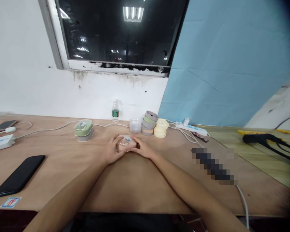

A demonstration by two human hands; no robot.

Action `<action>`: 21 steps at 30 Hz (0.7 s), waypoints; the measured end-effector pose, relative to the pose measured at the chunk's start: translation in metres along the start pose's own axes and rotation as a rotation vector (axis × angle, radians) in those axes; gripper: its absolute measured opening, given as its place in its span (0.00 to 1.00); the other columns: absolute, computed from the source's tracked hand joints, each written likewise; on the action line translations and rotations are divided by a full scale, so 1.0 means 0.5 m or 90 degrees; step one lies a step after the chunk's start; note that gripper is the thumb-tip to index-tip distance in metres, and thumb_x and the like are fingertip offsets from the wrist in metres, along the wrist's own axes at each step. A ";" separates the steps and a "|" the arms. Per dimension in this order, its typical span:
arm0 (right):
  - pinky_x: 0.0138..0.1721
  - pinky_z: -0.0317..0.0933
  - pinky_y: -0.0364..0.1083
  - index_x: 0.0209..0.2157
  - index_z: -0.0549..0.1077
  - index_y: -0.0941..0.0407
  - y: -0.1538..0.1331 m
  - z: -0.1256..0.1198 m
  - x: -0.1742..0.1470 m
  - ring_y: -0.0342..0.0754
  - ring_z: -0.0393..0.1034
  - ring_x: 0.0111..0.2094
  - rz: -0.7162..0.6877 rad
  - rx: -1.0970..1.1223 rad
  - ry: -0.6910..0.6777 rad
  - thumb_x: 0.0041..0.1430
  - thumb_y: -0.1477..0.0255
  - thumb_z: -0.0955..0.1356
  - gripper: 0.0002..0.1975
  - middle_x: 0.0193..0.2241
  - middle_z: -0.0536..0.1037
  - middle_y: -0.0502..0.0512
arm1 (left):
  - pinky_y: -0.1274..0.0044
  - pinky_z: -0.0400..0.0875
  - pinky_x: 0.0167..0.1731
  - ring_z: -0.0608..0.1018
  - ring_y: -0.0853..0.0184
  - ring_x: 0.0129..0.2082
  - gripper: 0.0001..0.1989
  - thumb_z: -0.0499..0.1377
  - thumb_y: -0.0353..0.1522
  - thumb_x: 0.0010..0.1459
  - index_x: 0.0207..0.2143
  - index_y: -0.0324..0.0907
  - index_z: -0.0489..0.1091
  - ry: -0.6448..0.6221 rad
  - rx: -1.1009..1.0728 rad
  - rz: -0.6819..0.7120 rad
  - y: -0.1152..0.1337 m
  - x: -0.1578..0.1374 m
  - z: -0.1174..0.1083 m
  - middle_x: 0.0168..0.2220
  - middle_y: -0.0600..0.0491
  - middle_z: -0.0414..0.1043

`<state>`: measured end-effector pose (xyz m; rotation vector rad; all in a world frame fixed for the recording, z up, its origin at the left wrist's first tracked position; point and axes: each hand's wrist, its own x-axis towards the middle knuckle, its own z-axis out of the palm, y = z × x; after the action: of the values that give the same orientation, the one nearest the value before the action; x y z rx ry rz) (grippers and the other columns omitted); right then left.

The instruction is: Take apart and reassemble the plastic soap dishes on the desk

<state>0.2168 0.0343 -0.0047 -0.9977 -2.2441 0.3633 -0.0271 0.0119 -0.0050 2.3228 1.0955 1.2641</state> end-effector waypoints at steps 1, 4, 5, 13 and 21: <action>0.57 0.56 0.57 0.61 0.61 0.51 0.000 0.001 0.001 0.58 0.61 0.58 0.021 0.025 0.006 0.53 0.54 0.69 0.36 0.59 0.66 0.59 | 0.62 0.59 0.59 0.62 0.53 0.60 0.34 0.63 0.40 0.51 0.58 0.42 0.58 0.003 0.011 0.012 -0.005 -0.001 -0.002 0.60 0.43 0.58; 0.49 0.63 0.54 0.59 0.65 0.51 0.007 0.006 0.007 0.56 0.69 0.48 0.088 0.120 0.022 0.51 0.55 0.71 0.35 0.52 0.73 0.57 | 0.63 0.60 0.58 0.64 0.54 0.59 0.36 0.61 0.40 0.52 0.61 0.40 0.53 0.024 0.019 0.023 -0.015 -0.001 -0.011 0.59 0.43 0.60; 0.45 0.65 0.53 0.57 0.66 0.52 0.011 0.009 0.008 0.54 0.71 0.44 0.104 0.151 0.030 0.50 0.54 0.71 0.34 0.48 0.76 0.57 | 0.63 0.61 0.58 0.65 0.54 0.59 0.36 0.61 0.40 0.52 0.61 0.40 0.53 0.029 0.020 0.017 -0.017 0.000 -0.014 0.59 0.42 0.60; 0.22 0.60 0.41 0.36 0.73 0.57 0.036 0.008 0.031 0.43 0.68 0.19 0.254 0.343 0.234 0.56 0.50 0.65 0.23 0.25 0.77 0.52 | 0.63 0.59 0.59 0.64 0.52 0.60 0.42 0.62 0.42 0.50 0.63 0.38 0.50 -0.027 0.046 -0.024 0.002 -0.003 -0.037 0.61 0.41 0.58; 0.15 0.58 0.38 0.34 0.69 0.58 0.000 -0.060 0.140 0.40 0.69 0.18 0.472 0.647 0.306 0.61 0.63 0.66 0.11 0.27 0.79 0.54 | 0.62 0.60 0.58 0.65 0.51 0.59 0.40 0.60 0.46 0.51 0.62 0.39 0.54 -0.065 0.051 -0.046 -0.017 -0.009 -0.045 0.60 0.43 0.61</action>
<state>0.2014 0.0855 0.0491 -1.0994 -0.9383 1.2589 -0.0507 0.0120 0.0005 2.3546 1.2046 1.0825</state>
